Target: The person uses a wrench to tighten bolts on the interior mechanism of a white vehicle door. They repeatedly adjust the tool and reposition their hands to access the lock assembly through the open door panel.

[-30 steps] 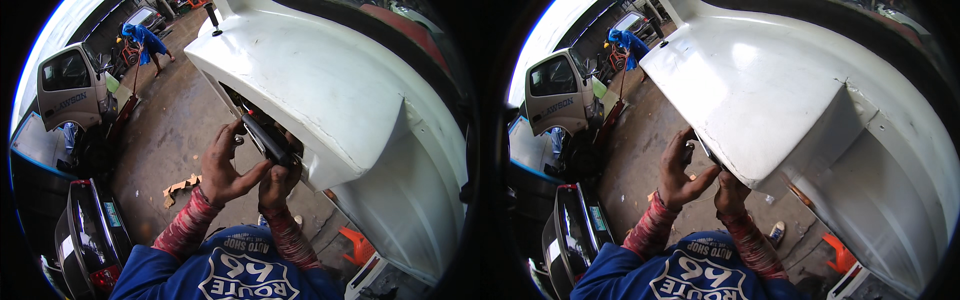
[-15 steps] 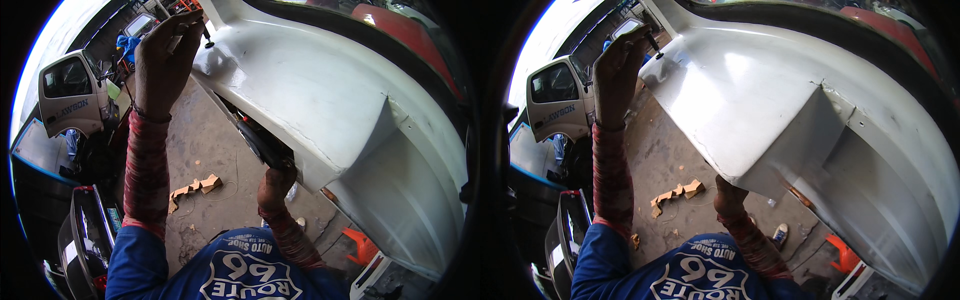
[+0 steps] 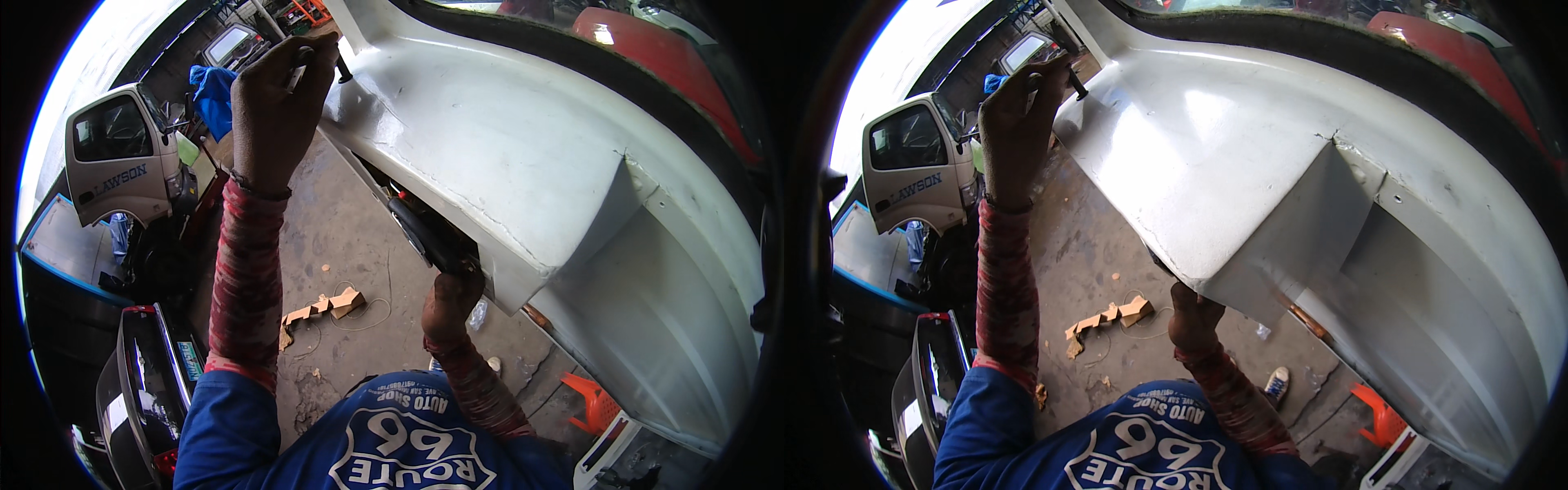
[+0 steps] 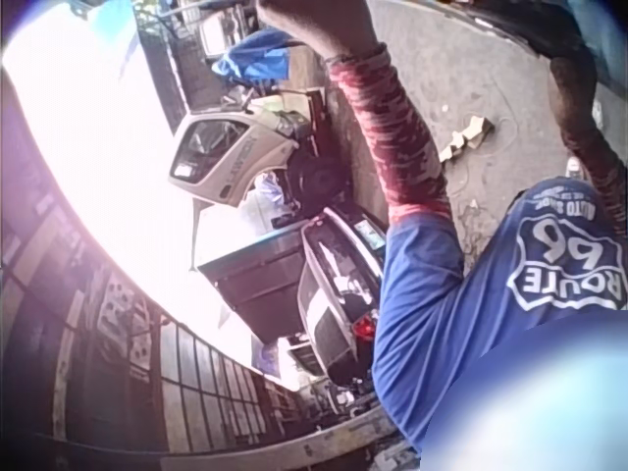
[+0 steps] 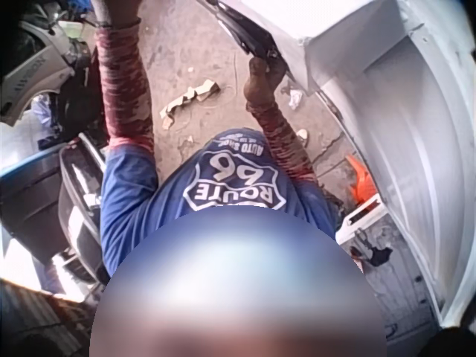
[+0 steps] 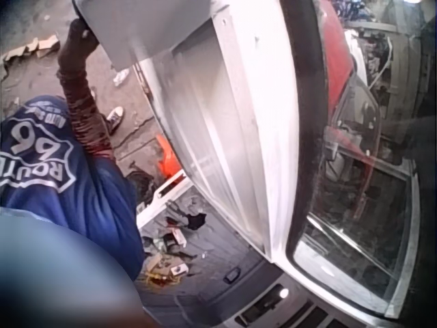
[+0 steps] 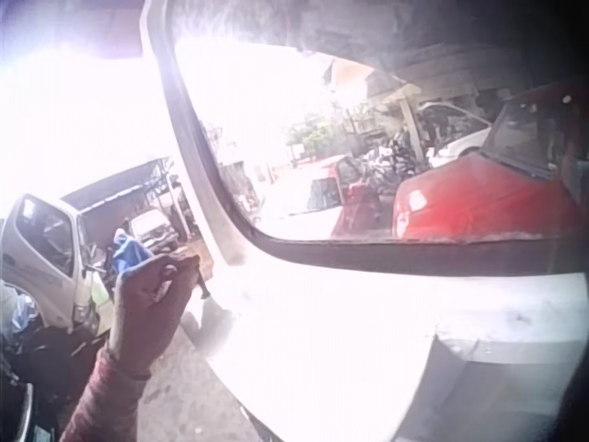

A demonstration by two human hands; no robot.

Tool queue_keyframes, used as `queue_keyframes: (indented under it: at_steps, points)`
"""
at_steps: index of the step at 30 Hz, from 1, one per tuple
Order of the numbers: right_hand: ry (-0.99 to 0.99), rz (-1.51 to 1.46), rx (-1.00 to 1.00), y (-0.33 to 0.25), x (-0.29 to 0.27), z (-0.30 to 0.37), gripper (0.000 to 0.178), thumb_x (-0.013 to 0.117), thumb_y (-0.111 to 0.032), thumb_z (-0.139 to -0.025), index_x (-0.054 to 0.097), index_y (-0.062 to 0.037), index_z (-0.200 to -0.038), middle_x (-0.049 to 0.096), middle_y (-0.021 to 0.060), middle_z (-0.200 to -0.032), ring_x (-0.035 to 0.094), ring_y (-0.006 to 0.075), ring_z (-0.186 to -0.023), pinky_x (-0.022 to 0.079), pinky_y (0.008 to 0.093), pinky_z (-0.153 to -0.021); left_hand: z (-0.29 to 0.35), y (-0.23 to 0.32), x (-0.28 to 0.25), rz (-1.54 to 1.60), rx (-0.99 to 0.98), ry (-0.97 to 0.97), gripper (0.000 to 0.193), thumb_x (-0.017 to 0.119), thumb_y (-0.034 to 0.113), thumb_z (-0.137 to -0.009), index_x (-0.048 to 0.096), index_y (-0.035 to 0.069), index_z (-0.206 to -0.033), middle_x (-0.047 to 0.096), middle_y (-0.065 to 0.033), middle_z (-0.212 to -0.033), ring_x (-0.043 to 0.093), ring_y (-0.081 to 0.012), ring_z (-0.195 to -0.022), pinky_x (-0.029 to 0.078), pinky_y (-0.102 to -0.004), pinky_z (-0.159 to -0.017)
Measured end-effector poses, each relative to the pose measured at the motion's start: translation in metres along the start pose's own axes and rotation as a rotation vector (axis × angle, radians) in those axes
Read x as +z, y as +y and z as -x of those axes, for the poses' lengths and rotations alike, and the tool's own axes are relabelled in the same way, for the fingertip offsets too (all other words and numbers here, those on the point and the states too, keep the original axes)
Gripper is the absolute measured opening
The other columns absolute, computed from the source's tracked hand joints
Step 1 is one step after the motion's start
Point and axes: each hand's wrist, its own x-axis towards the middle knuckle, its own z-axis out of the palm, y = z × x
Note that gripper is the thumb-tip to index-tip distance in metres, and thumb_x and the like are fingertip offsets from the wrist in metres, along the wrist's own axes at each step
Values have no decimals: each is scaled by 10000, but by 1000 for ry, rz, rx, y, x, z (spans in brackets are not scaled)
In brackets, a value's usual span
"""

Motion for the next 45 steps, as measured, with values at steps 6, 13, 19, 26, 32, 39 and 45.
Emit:
queue_keyframes:
  at_steps: [6, 13, 19, 26, 32, 39, 45]
  points:
    - [21, -365, 171, -2, 2, -2, 451, 547, -219, -993, 392, 9, -1350, 407, 145, -1382, 419, 253, -1281, 333, 407, -1100, -2, 0, -1, -139, -89, -54, 232, 656, 225, -888, 703, -2, -891, 705, -92, -777, 657, -140, -692, 505, -283, -667]
    - [58, -582, 276, -7, 7, -11, 472, 596, -195, -949, 401, -45, -1352, 424, 112, -1395, 420, 243, -1302, 304, 446, -1134, -14, -9, 0, -15, -213, -39, 234, 643, 217, -898, 696, -7, -859, 692, -82, -736, 619, -130, -644, 480, -289, -619]
    - [75, -480, 207, 2, 3, -7, 426, 570, -181, -956, 426, -58, -1337, 444, 114, -1384, 430, 254, -1310, 306, 471, -1139, -13, -8, 2, 40, -193, -29, 206, 647, 188, -905, 690, -11, -872, 680, -58, -728, 616, -117, -661, 482, -272, -631]
    - [53, -298, 263, 7, 1, -2, 400, 491, -217, -1002, 396, -60, -1357, 410, 140, -1419, 411, 282, -1330, 286, 512, -1146, -19, -6, 2, 123, -21, 55, 57, 672, 79, -887, 686, 24, -882, 698, -25, -810, 623, -88, -741, 491, -241, -676]
    - [-67, -81, 127, 9, -1, 9, 436, 479, -235, -1011, 319, -84, -1388, 321, 139, -1463, 358, 304, -1359, 260, 565, -1145, -18, -8, -8, -11, 1, -44, 57, 684, 81, -887, 691, 25, -895, 698, -15, -807, 601, -55, -695, 476, -225, -633]
    - [-79, 9, 53, 14, -2, 15, 438, 467, -242, -1019, 322, -34, -1375, 340, 150, -1427, 377, 300, -1341, 300, 547, -1127, -12, -10, -10, 69, 48, -30, 83, 687, 89, -886, 687, 10, -913, 706, -54, -827, 619, -68, -707, 479, -223, -628]
    - [-65, 52, 108, 5, 0, 11, 419, 460, -228, -1018, 366, 3, -1355, 430, 159, -1364, 410, 302, -1319, 319, 513, -1121, -12, -20, -11, 52, 126, -75, 86, 662, 100, -911, 685, 23, -943, 694, -49, -879, 619, -83, -792, 485, -235, -706]
